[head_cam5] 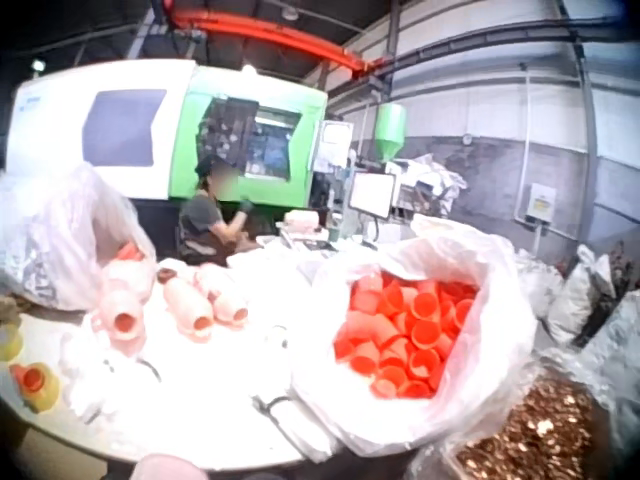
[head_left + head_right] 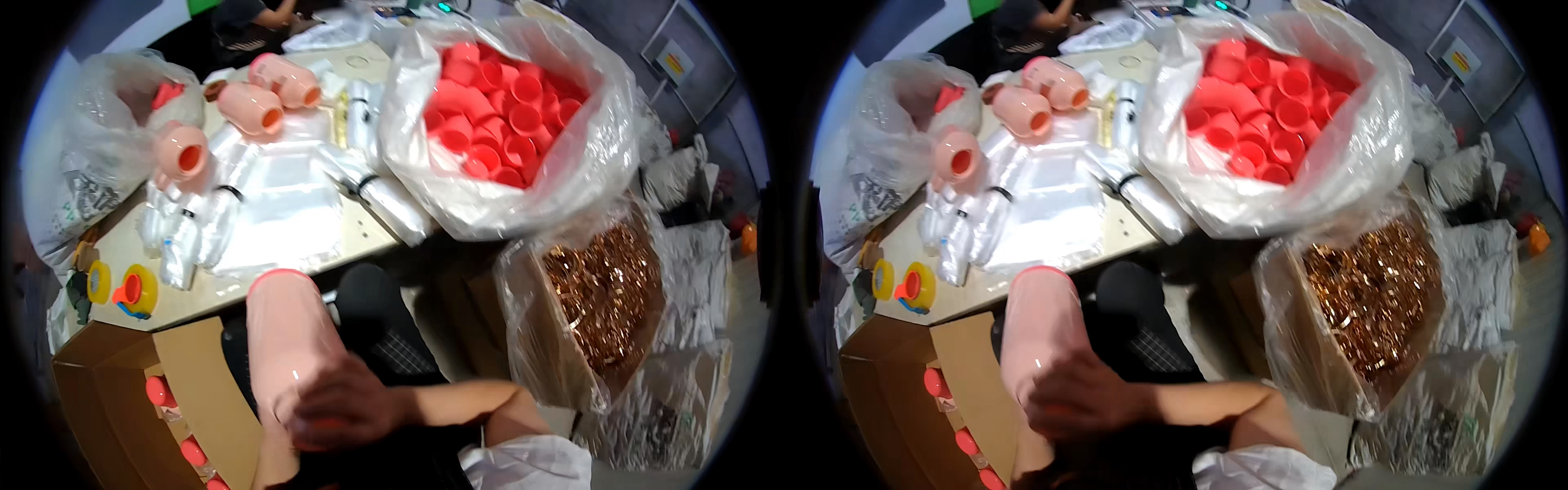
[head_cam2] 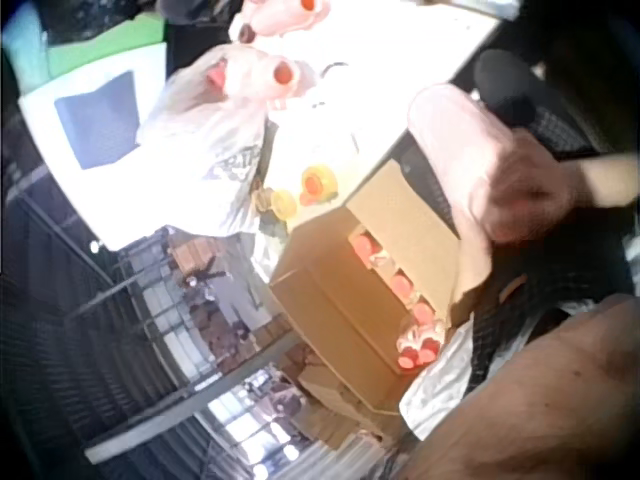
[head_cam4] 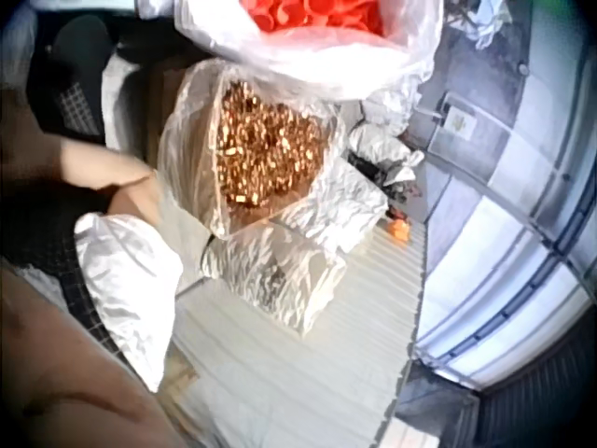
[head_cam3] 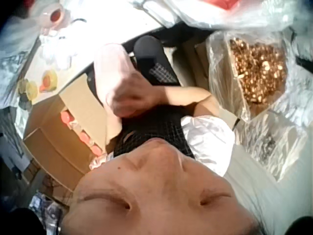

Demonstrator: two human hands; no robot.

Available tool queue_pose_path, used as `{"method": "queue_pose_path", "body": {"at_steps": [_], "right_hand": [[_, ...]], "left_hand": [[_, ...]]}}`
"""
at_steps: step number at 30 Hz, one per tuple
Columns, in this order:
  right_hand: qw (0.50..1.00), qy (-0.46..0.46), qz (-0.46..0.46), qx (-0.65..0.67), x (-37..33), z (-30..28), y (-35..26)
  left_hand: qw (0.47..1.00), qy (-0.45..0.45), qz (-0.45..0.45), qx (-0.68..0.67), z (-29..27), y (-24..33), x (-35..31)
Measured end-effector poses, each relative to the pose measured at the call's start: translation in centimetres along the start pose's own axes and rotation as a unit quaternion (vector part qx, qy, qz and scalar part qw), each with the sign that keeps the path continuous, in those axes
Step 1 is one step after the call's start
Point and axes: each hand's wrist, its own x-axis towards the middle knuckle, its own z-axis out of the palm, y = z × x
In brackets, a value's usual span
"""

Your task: The person assembles pink plastic containers by attaching red lids and securing them with rubber bands. They then place the assembled units into a cardboard box. The person also briefly assembles a cardboard box using a tape dispenser.

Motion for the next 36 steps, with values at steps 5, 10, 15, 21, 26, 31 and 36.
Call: {"method": "queue_pose_path", "body": {"at_steps": [5, 10, 15, 21, 26, 31, 36], "right_hand": [[0.924, 0.078, 0.362, 0.094, 1.5, -6.6, 7.9], [0.676, -0.092, 0.478, -0.554, -2.4, -22.0, 31.8], [0.675, -0.109, 0.469, -0.558, -16.7, -25.6, 42.3], [0.881, 0.217, 0.357, -0.221, -2.7, -15.0, 21.9], [0.82, 0.078, 0.424, 0.377, -4.8, -2.7, 9.0], [0.896, -0.129, 0.384, 0.179, -10.9, 2.8, 2.9], [0.827, -0.306, 0.438, 0.172, -14.1, 3.9, 0.5]], "left_hand": [[0.999, -0.033, -0.001, 0.015, -0.6, 1.6, 3.5], [1.0, -0.002, 0.023, -0.018, -0.9, 2.7, 3.6], [0.99, -0.095, 0.108, -0.005, -4.3, 2.2, 5.7], [0.974, -0.137, 0.18, 0.006, 0.4, 5.8, 3.7], [0.961, -0.201, 0.192, 0.007, -2.0, 5.1, 4.1], [0.988, -0.086, 0.12, 0.053, -1.9, 7.9, -0.7], [0.964, -0.046, 0.086, 0.246, -7.0, 6.8, 0.0]]}}
